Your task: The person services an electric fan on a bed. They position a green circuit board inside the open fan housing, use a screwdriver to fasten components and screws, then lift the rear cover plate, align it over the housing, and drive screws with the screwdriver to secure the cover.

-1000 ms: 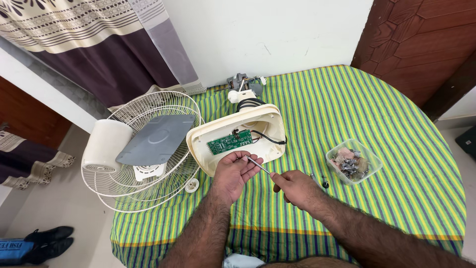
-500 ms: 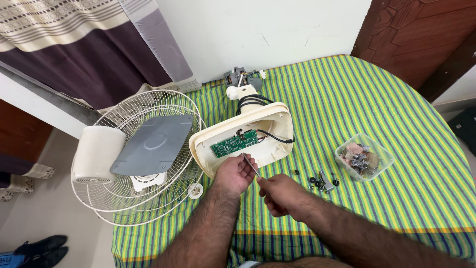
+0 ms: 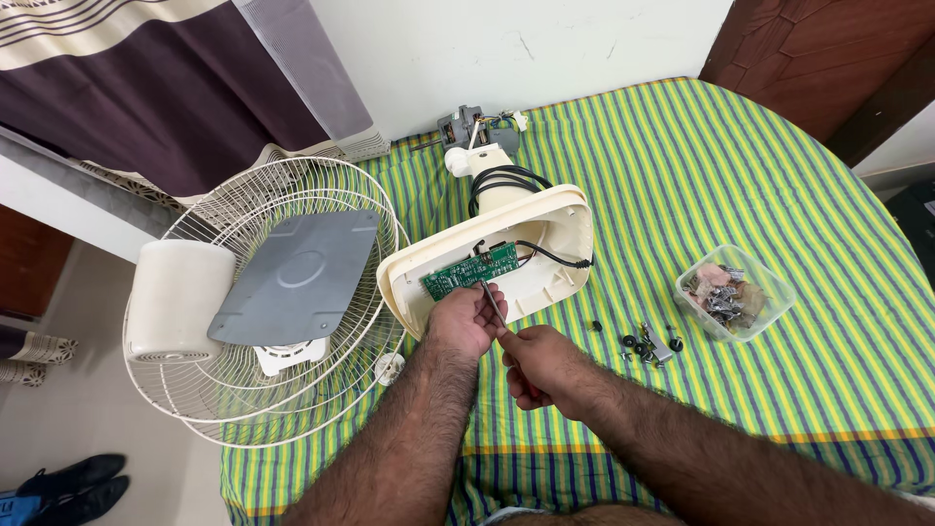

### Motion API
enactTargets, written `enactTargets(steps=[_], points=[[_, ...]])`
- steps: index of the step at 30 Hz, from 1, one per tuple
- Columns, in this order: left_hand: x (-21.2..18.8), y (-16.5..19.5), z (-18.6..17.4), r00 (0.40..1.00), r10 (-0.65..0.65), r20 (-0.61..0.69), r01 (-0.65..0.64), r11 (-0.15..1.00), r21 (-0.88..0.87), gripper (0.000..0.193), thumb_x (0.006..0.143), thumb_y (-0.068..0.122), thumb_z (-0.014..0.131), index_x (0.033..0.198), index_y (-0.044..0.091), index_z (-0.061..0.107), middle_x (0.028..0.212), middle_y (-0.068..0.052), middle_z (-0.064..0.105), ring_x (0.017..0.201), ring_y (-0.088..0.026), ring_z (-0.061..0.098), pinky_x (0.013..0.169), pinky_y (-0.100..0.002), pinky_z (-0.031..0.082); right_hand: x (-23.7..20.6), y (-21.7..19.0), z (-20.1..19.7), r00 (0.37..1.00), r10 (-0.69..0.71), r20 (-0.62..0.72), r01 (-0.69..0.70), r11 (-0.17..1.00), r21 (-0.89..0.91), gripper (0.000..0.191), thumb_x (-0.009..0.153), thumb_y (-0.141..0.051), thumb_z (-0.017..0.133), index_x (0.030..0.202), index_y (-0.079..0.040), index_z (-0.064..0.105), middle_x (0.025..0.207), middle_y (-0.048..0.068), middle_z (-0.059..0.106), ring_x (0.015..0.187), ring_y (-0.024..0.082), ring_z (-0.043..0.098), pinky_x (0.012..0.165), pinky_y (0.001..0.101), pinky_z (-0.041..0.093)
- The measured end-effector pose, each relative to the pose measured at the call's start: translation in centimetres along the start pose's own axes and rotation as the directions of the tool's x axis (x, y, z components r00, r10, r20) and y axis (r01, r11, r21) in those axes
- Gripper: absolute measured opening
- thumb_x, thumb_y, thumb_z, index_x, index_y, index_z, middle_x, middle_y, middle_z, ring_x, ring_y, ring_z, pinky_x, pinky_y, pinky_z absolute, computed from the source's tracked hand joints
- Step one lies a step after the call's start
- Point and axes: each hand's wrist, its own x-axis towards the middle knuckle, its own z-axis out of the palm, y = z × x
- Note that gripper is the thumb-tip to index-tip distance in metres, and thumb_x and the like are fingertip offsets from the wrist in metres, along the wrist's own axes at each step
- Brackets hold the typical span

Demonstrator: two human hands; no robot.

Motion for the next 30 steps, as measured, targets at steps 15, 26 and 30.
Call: enactTargets(steps=[15,26,30], points=[[-0.4,-0.2,-0.7,0.996,0.013,0.086,-0.018,0.998,0.059,0.015,0.102,0.007,0.053,0.108,-0.004,0.062,0.097,-0.014,0.071,0.085,-0.026,0.071,0.077,-0.04,0.062,1.0,0.6,0.1,1.0,0.02,-0.02,-0.017,0.99,0.142,0.044,0.104,-0.045,0.055,0.091,-0.004,0.06,0.067,0.003,0.053,0.051,0.011,0.05,0.047,0.0282,0.045],[-2.8,-1.0,-2.1,0.989,-0.061,0.133,0.032,0.977,0.21,0.021,0.098,0.015,0.061,0.108,-0.002,0.069,0.097,-0.012,0.073,0.089,-0.024,0.067,0.077,-0.037,0.056,2.6,2.1,0.6,0.979,0.027,0.204,-0.148,0.781,0.606,0.021,0.098,-0.03,0.065,0.1,-0.009,0.064,0.08,0.002,0.06,0.061,0.01,0.055,0.055,0.0249,0.05],[-2.7,-1.0,-1.5,0.999,-0.045,-0.027,0.05,0.975,0.218,0.012,0.091,0.015,0.07,0.099,0.005,0.071,0.085,-0.005,0.068,0.079,-0.019,0.062,0.07,-0.038,0.051,1.0,1.5,1.0,0.985,0.019,0.173,-0.116,0.812,0.572,0.025,0.094,-0.032,0.064,0.105,-0.01,0.068,0.082,0.003,0.065,0.065,0.013,0.059,0.063,0.0302,0.056]])
